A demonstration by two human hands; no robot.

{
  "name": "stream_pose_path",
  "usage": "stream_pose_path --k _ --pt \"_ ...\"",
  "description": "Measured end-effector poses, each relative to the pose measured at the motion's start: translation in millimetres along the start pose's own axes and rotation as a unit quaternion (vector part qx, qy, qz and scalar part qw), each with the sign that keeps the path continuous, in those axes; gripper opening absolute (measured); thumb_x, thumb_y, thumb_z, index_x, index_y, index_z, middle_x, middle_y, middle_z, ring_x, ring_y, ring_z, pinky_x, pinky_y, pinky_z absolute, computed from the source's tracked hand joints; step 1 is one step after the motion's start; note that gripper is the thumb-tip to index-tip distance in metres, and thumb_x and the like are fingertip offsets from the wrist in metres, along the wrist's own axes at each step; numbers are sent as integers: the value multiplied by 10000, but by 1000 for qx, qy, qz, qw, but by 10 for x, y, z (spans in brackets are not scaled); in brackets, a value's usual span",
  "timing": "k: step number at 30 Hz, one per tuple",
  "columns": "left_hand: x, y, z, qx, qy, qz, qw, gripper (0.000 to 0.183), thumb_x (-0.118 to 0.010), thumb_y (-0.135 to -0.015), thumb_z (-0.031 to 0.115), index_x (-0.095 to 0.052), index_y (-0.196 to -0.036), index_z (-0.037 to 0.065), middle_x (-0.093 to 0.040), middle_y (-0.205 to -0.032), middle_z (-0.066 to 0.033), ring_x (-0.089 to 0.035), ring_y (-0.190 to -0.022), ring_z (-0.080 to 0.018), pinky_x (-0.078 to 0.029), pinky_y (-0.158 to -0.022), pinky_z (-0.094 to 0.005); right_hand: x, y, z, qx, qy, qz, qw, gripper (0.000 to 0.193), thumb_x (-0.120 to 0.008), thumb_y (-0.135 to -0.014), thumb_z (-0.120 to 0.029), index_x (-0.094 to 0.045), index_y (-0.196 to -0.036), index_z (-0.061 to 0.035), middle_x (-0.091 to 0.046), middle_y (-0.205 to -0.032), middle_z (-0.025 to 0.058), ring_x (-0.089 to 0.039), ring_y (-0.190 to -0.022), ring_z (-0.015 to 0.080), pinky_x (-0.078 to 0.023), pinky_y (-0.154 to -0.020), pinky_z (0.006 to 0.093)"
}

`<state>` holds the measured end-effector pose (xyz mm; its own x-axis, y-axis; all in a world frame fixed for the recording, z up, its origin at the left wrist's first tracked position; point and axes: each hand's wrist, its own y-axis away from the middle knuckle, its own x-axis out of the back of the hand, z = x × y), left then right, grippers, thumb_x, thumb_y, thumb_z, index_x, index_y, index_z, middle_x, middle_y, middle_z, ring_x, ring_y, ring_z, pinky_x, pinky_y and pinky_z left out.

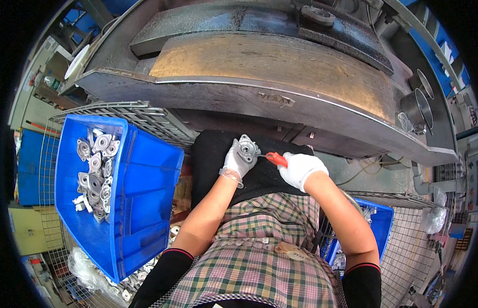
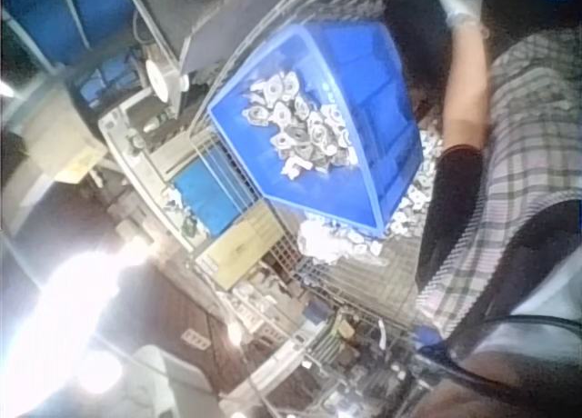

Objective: Deburring and inspecting metal parts using hand tools and an air duster at a factory workstation.

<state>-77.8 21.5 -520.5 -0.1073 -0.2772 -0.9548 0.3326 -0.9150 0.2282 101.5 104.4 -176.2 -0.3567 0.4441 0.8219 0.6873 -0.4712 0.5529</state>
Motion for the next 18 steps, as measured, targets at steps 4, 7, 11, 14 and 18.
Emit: stream_pose_path --k 4,7,11,14,18 --pt "-517 219 112 100 173 67 978 526 -352 -1028 602 -643 -1191 196 -674 -1123 -76 -615 -1043 -299 -475 -940 -476 13 7 -21 1 -6 -4 1000 400 -523 -959 -419 -604 -1152 -78 -718 -1011 198 -687 -954 403 -532 -852 492" --pt "-788 329 136 70 92 89 989 519 -361 -1026 602 -650 -1175 197 -680 -1095 -77 -622 -1014 -297 -483 -925 -473 7 12 -54 8 -11 -3 1000 404 -520 -960 -420 -603 -1152 -75 -717 -1011 199 -686 -954 406 -532 -852 493" --pt "-863 362 150 76 96 67 990 459 -388 -1030 580 -655 -1195 244 -675 -1100 -20 -608 -1069 -252 -428 -1007 -482 -15 12 -120 23 -14 0 1000 409 -512 -961 -421 -600 -1157 -73 -716 -1020 200 -684 -955 408 -531 -852 494" --pt "-860 373 143 68 54 145 986 454 -389 -1029 589 -658 -1192 262 -694 -1056 -6 -629 -1026 -248 -437 -977 -477 -20 -6 -155 30 -16 -2 999 411 -511 -960 -423 -597 -1157 -72 -716 -1021 202 -686 -953 406 -531 -850 495" --pt "-925 418 156 87 31 171 981 479 -377 -1029 595 -637 -1255 263 -669 -1188 -26 -600 -1108 -274 -414 -996 -468 10 -98 -176 23 -19 13 999 408 -495 -972 -419 -585 -1165 -71 -715 -1025 206 -689 -949 401 -530 -846 496"
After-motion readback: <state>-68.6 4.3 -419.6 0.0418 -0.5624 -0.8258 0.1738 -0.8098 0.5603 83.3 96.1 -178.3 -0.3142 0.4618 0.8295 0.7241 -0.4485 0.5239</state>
